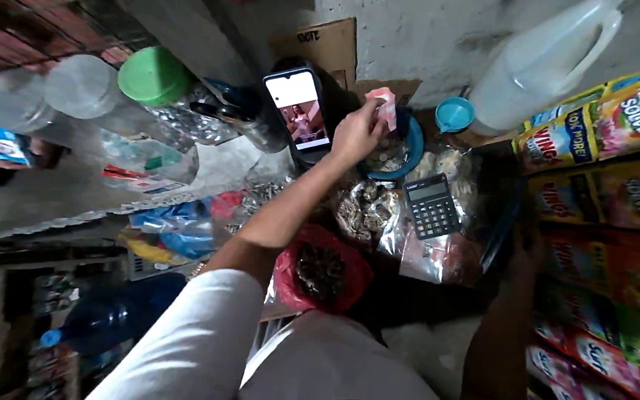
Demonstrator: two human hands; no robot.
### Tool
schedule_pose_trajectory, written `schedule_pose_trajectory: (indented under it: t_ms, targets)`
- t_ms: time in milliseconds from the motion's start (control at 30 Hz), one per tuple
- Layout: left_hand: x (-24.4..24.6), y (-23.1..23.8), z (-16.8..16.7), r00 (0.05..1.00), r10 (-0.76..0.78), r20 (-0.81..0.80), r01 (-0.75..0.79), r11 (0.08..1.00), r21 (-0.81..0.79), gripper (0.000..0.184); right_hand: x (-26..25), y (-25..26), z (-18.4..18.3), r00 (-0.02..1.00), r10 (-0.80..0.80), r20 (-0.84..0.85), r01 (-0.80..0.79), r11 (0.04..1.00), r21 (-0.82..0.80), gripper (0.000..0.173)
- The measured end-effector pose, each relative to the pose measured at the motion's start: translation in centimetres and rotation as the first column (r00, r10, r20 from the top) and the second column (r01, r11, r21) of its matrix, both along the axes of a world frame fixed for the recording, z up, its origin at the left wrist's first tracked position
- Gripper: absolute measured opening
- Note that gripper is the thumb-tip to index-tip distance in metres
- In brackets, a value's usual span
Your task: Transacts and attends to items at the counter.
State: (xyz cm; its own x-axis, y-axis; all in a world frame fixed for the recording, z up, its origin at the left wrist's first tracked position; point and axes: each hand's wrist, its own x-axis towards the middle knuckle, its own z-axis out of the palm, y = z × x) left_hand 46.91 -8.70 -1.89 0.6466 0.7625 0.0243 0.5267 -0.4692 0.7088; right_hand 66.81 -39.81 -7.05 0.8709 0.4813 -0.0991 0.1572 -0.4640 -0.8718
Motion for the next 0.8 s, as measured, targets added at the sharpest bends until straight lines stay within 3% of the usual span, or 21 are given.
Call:
schedule_pose_trajectory:
  t_ms: [133, 200, 267, 333, 367, 433, 500, 567, 700, 800]
  targets:
    - [3.7, 3.3, -2.1, 0.947, 0.060, -0.316, -0.075, 0.997, -0.034, 0.050, -0.3, -2.2, -1.1, 0.999, -0.035, 0.040, 0.034, 0.999, 0.028, 0.039]
    - [4.3, 3.8, -3.0, 0.924, 0.099, -0.369, -0.102, 0.995, 0.011, 0.059, -0.5, -2.8, -1.2, 0.998, -0.040, 0.038, 0.040, 0.999, 0.014, 0.042]
    - [4.6, 3.3, -3.4, 0.943, 0.075, -0.324, -0.038, 0.992, 0.119, 0.054, -0.4, -3.1, -1.2, 0.998, -0.054, 0.032, 0.055, 0.998, -0.028, 0.042]
    - [4.6, 2.9, -4.1, 0.940, -0.103, -0.326, 0.170, 0.968, 0.184, 0.035, -0.6, -3.3, -1.2, 0.998, -0.065, 0.015, 0.066, 0.996, -0.061, 0.041]
    - [4.6, 2.8, -4.4, 0.894, -0.214, -0.394, 0.291, 0.946, 0.145, 0.029, -0.7, -3.4, -1.2, 0.997, -0.075, 0.007, 0.075, 0.995, -0.069, 0.041]
    - [5.1, 3.0, -5.3, 0.735, -0.418, -0.534, 0.449, 0.890, -0.079, 0.029, -0.7, -3.6, -1.7, 0.996, -0.089, -0.002, 0.089, 0.995, -0.054, 0.038]
    - [5.4, 4.0, -7.3, 0.657, -0.517, -0.548, 0.501, 0.843, -0.196, 0.031, -0.5, -3.7, -2.3, 0.996, -0.090, -0.001, 0.090, 0.996, -0.015, 0.037]
    - [5.6, 5.0, -8.6, 0.653, -0.471, -0.593, 0.465, 0.867, -0.176, 0.034, -0.5, -3.7, -2.6, 0.996, -0.087, -0.002, 0.087, 0.996, 0.011, 0.035]
    - [6.1, 5.5, -8.1, 0.641, -0.332, -0.692, 0.346, 0.930, -0.126, 0.046, -0.8, -3.9, -2.6, 0.995, -0.101, -0.028, 0.101, 0.995, 0.002, 0.035]
    - [6.5, 4.7, -7.8, 0.617, -0.247, -0.747, 0.274, 0.957, -0.090, 0.038, -0.9, -4.2, -2.6, 0.995, -0.098, -0.010, 0.098, 0.995, -0.030, 0.037]
